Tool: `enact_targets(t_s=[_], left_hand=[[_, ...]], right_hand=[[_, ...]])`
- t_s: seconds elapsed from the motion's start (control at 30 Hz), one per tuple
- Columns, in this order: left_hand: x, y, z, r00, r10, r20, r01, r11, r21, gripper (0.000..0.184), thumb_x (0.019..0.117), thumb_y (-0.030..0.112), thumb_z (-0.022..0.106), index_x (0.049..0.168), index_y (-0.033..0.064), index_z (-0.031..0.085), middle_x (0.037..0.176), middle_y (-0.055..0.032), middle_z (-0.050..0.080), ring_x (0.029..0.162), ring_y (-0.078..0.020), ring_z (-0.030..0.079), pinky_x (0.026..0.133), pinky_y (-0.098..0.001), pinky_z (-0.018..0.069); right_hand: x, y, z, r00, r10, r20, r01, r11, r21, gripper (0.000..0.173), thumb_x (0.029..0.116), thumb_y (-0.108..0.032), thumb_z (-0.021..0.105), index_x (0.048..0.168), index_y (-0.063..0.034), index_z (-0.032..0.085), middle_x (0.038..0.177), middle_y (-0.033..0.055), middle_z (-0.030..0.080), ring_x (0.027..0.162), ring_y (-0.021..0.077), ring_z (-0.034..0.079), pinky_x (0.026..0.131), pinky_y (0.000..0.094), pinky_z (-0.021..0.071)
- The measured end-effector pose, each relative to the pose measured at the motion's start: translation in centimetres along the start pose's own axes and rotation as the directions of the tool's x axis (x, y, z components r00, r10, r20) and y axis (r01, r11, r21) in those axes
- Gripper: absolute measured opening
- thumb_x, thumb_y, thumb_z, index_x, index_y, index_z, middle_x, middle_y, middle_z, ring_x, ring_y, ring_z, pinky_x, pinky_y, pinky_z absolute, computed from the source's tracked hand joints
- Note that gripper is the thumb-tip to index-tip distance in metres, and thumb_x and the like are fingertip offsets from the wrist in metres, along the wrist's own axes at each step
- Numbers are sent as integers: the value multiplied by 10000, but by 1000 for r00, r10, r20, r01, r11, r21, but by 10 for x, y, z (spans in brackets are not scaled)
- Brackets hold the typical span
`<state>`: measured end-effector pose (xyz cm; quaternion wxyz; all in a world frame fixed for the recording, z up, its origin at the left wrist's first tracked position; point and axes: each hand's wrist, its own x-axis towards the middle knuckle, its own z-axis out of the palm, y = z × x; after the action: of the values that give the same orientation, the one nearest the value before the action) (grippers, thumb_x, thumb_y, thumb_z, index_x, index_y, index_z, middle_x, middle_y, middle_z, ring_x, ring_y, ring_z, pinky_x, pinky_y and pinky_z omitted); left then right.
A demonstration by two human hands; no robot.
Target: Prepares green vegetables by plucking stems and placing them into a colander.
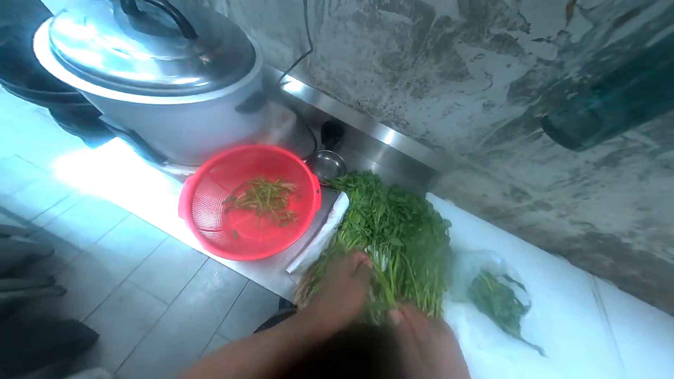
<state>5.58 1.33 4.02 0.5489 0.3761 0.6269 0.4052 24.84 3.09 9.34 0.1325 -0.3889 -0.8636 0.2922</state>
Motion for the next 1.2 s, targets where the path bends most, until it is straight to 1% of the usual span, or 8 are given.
enact_targets(t_s=[0.27,0.43,0.57,0.77,0.9,1.0,1.07,1.2], left_hand=[[23,-24,-29,954,-173,-244,126,973,-195,331,1090,246,448,1146,-17,641,904,-113,634,781,-177,616,728,-383,543],[-3,-20,-28,844,487,-223,-478,873,98,290,1079,360,477,1109,112,626,831,27,633,706,-61,612,641,-269,552],[-13,-1,-26,593,796,125,-728,463,505,325,1100,327,407,1120,134,667,1057,-38,710,994,-164,669,852,-360,562],[-7,-8,-29,565,712,416,-810,382,445,322,1092,270,412,1227,153,680,1195,-11,705,1159,-215,614,1007,-411,493],[-7,-14,-28,633,638,438,-738,326,591,328,1086,268,385,1142,137,680,1040,-41,706,1060,-250,642,924,-431,534],[-15,-12,-12,822,491,289,-559,599,573,367,1072,270,368,1105,64,669,973,-91,704,975,-253,671,856,-437,557],[-14,-5,-8,960,220,174,-250,952,179,330,1076,256,411,1102,30,650,844,-57,628,777,-153,625,725,-341,544],[0,-2,-24,994,-98,-41,68,880,-470,269,1087,222,419,1094,74,643,824,-21,657,693,-118,646,652,-300,582]], right_hand=[[-11,-7,-7,982,-178,-71,173,982,-75,396,1084,-300,425,879,-53,658,578,53,574,478,166,571,426,356,454],[-5,5,-4,997,33,66,-42,990,135,359,1089,-306,464,919,-62,664,606,35,556,512,136,543,466,342,457],[2,15,1,991,34,132,-69,960,273,364,1096,-338,452,951,-81,665,634,0,538,526,94,515,488,296,450],[6,25,7,984,14,180,-104,859,502,316,1094,-294,470,934,-99,659,637,-34,518,531,58,486,489,243,423],[7,25,8,964,118,239,-210,886,413,271,1074,-313,517,1047,-114,700,704,-26,587,580,77,541,528,273,474],[6,18,11,987,89,136,-105,988,114,353,1085,-377,444,1089,-123,689,715,-10,619,589,107,586,535,335,519],[4,13,12,998,-61,1,61,998,-30,363,1088,-361,430,1043,-102,681,689,8,630,561,128,607,496,353,522],[-1,-1,2,968,-242,-68,241,970,-22,317,1078,-308,471,1027,-71,675,713,36,652,586,129,623,514,315,524]])
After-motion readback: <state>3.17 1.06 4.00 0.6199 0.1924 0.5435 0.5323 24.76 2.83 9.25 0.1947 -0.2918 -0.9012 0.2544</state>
